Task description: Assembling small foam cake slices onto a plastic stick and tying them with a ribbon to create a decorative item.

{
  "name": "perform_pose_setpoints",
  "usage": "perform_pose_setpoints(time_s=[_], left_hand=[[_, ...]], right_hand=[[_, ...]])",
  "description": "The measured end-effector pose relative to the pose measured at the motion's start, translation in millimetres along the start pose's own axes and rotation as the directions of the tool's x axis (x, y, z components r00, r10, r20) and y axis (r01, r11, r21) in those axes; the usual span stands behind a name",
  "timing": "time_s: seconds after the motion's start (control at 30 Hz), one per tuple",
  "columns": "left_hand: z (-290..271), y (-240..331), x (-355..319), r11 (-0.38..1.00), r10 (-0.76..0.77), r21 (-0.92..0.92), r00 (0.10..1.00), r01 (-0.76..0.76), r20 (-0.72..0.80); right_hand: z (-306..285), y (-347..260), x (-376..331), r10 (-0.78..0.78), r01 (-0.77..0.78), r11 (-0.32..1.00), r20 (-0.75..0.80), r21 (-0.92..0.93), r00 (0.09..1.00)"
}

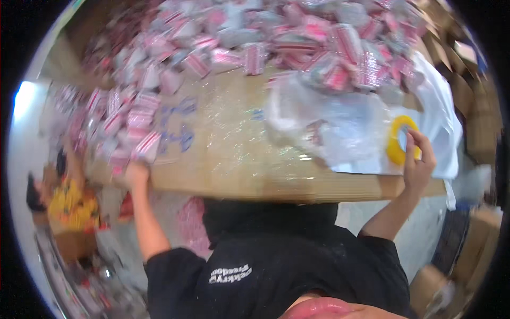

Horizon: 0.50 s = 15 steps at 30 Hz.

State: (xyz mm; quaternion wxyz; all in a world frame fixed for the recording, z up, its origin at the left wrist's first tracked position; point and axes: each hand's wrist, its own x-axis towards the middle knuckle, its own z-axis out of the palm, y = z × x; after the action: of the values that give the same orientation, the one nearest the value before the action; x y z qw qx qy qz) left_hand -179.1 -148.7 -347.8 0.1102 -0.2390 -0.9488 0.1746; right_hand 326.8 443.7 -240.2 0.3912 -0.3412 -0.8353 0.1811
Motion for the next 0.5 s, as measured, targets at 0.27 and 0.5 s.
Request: perform_pose_setpoints(time_s=[0.27, 0.5], left_hand=[[4.4, -30.1, -5.0, 0.955, -0.067, -0.282, 0.993, 0.091, 0.092], [6.9, -33.0, 1.6, 0.720, -0.326, -0.558, 0.910, 0.414, 0.255]], right_hand=[[-35.6, 27.1, 4.6, 0.041, -0.044, 0.998, -0.074, -0.039, 0.996], [-52.8, 48.9, -5.9, 0.135, -0.147, 0.987, -0.166, -0.068, 0.977]])
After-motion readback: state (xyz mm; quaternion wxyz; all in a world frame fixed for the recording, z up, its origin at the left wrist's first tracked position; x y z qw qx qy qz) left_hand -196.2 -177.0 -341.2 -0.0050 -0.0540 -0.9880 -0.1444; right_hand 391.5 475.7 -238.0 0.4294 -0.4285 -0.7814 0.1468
